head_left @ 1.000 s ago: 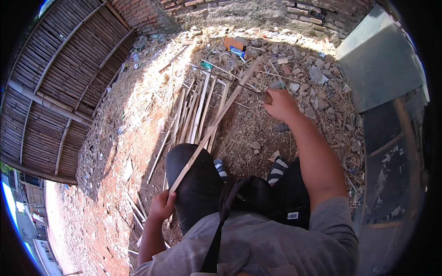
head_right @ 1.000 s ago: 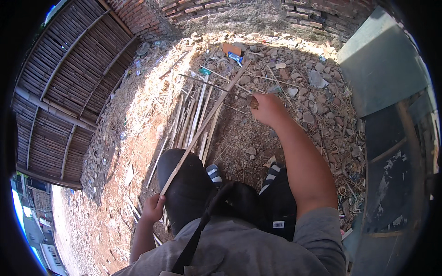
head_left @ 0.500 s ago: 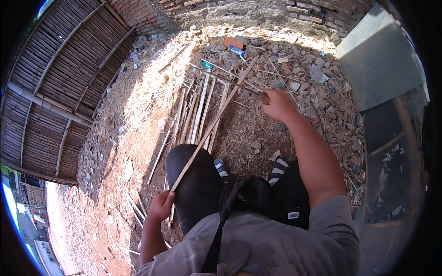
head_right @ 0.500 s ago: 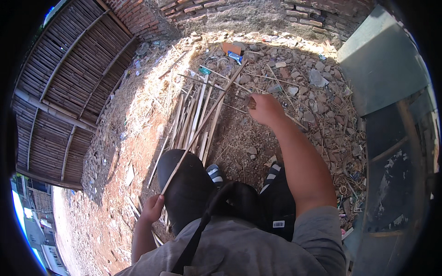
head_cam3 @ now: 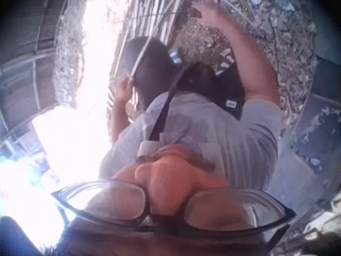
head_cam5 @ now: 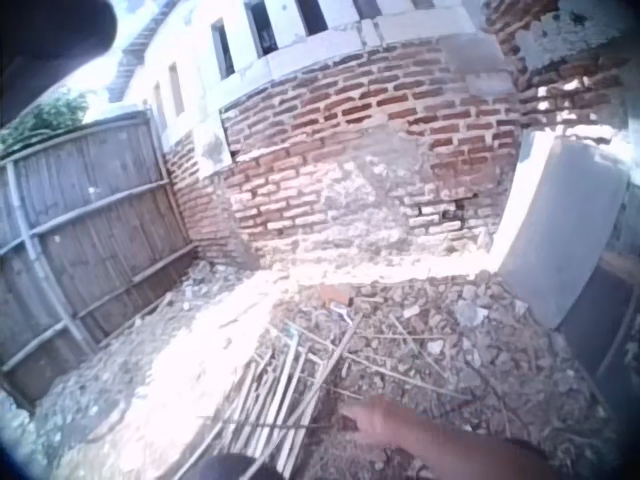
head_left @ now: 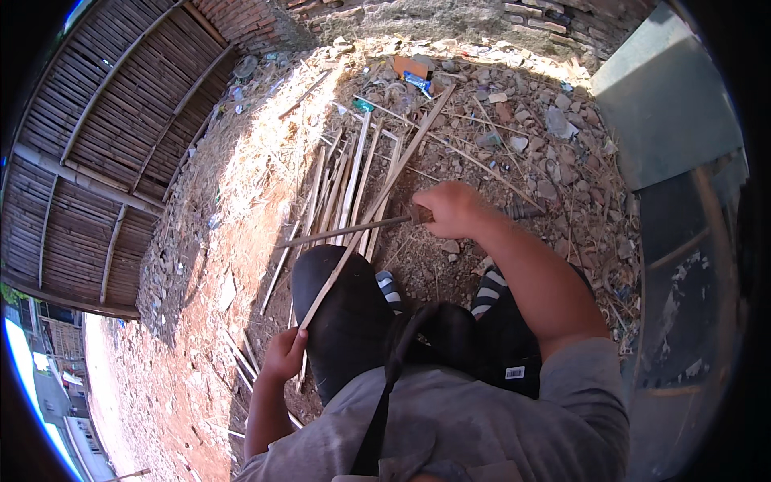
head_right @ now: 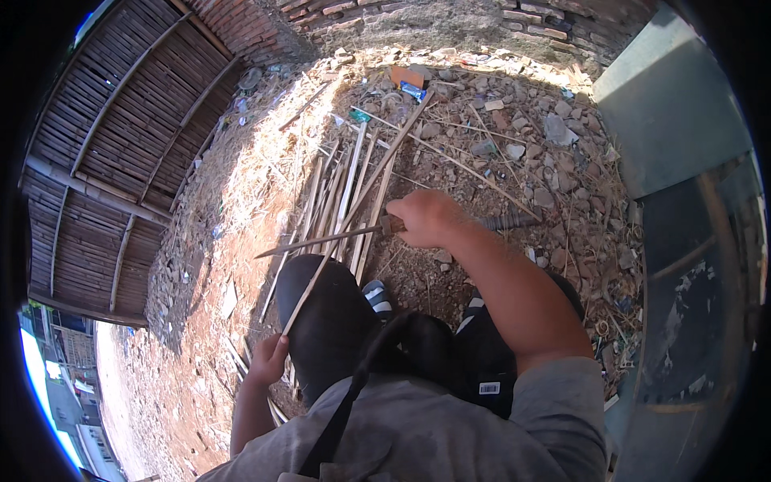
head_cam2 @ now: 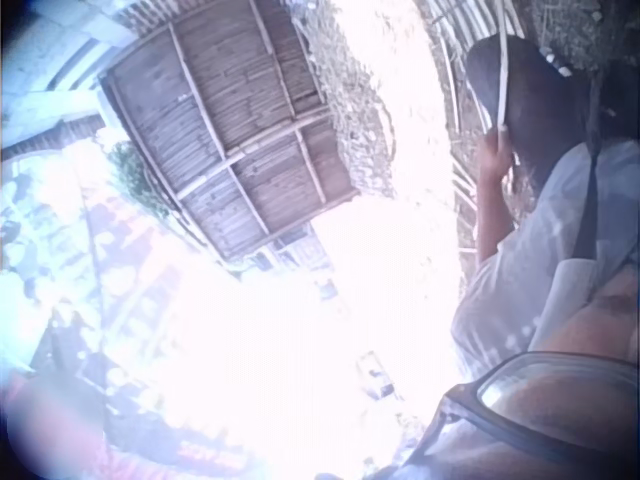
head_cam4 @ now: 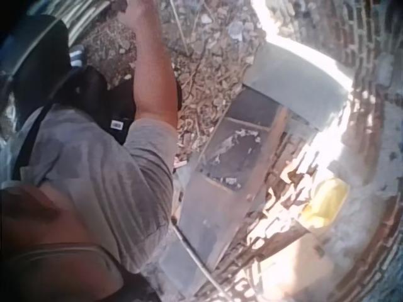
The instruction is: The person sits on the ground and uses a machete to split a long bamboo pole into thin strips. They hold the pole with their left hand and repeatedly strike it with the machete in their right hand to separate the fibers.
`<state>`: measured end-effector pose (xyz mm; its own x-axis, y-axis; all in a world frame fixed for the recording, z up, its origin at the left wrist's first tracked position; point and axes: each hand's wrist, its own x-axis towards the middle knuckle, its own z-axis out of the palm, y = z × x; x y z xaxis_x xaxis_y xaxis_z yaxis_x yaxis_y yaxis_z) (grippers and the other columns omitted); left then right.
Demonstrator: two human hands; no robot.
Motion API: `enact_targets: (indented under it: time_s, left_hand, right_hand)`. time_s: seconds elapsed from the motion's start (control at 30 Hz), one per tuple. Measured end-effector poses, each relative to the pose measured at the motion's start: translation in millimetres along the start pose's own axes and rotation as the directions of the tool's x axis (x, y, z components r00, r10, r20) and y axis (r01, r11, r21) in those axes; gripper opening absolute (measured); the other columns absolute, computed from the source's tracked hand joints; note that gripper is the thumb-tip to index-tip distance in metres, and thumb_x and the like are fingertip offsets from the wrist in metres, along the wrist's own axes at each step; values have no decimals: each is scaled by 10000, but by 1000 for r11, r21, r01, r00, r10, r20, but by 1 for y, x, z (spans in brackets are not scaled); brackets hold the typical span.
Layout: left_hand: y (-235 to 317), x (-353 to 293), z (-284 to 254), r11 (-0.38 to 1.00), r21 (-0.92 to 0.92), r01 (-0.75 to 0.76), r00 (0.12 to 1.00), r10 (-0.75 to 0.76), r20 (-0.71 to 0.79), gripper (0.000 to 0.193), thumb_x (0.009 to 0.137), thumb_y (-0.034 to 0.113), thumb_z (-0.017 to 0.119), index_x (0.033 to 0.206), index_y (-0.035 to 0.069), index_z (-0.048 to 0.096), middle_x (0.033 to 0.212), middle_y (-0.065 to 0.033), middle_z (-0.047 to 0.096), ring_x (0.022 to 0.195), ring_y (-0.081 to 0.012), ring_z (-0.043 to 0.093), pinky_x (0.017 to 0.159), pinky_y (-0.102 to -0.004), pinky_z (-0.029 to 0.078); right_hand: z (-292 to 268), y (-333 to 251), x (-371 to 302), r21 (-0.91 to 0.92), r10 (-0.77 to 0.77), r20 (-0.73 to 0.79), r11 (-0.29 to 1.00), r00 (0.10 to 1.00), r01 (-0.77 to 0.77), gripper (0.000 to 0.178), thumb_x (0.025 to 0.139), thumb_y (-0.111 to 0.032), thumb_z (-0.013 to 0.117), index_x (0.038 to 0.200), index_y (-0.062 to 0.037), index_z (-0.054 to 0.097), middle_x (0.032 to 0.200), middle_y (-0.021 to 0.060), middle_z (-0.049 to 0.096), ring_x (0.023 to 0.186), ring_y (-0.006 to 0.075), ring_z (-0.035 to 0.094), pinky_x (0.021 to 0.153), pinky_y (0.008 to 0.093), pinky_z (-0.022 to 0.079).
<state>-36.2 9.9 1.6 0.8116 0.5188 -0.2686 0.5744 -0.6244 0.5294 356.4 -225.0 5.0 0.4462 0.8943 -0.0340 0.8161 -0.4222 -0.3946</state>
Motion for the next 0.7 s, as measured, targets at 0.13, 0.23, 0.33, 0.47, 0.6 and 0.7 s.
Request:
enact_targets:
  time_s: [0.13,0.23,0.33,0.47,0.6,0.7]
  left_hand:
    - [6,3,0,1000,-12,-10,1000,10,2,570,1038,462,472,830,-50,607,693,-245,593,672,-346,625,648,-452,462]
    - [3,3,-1,1000,-5,-6,1000,6,12,561,1041,456,476,838,-50,609,690,-235,598,663,-325,619,645,-444,463]
    - [4,3,0,1000,-13,-15,1000,15,13,553,1044,449,479,827,-45,599,677,-219,593,646,-314,603,638,-440,459]
    - [0,0,-2,1000,3,-2,1000,2,28,549,1045,446,479,801,-34,581,658,-202,576,640,-312,592,636,-435,454]
    - [3,-1,2,999,29,18,1000,-18,-8,532,1036,438,497,795,-29,581,650,-210,573,632,-331,596,625,-442,455]
    - [9,2,0,998,55,27,1000,-27,-7,521,1030,433,502,802,-28,585,663,-228,583,637,-359,602,624,-453,456]
  right_hand:
    - [-12,65,-7,238,340,-287,931,896,-278,357,788,-209,708,1110,-58,678,917,189,708,871,369,697,773,478,562]
    - [-21,60,-11,278,402,-301,904,865,-324,399,789,-217,714,1141,-34,675,900,198,707,849,377,693,765,479,559]
    - [-12,37,-9,145,185,-296,978,937,-148,342,784,-208,718,1089,-60,681,851,190,699,831,375,698,745,483,557]
    - [4,-19,-5,-121,-115,-109,987,987,102,202,782,-188,698,968,-118,660,782,154,674,818,368,697,725,485,553]
    - [1,12,-1,-3,-8,-167,1000,986,8,209,781,-170,687,980,-112,656,836,153,684,859,371,694,739,488,553]
    - [-4,71,-1,193,300,-395,951,868,-241,236,786,-173,688,995,-71,646,855,174,684,854,389,683,752,505,548]
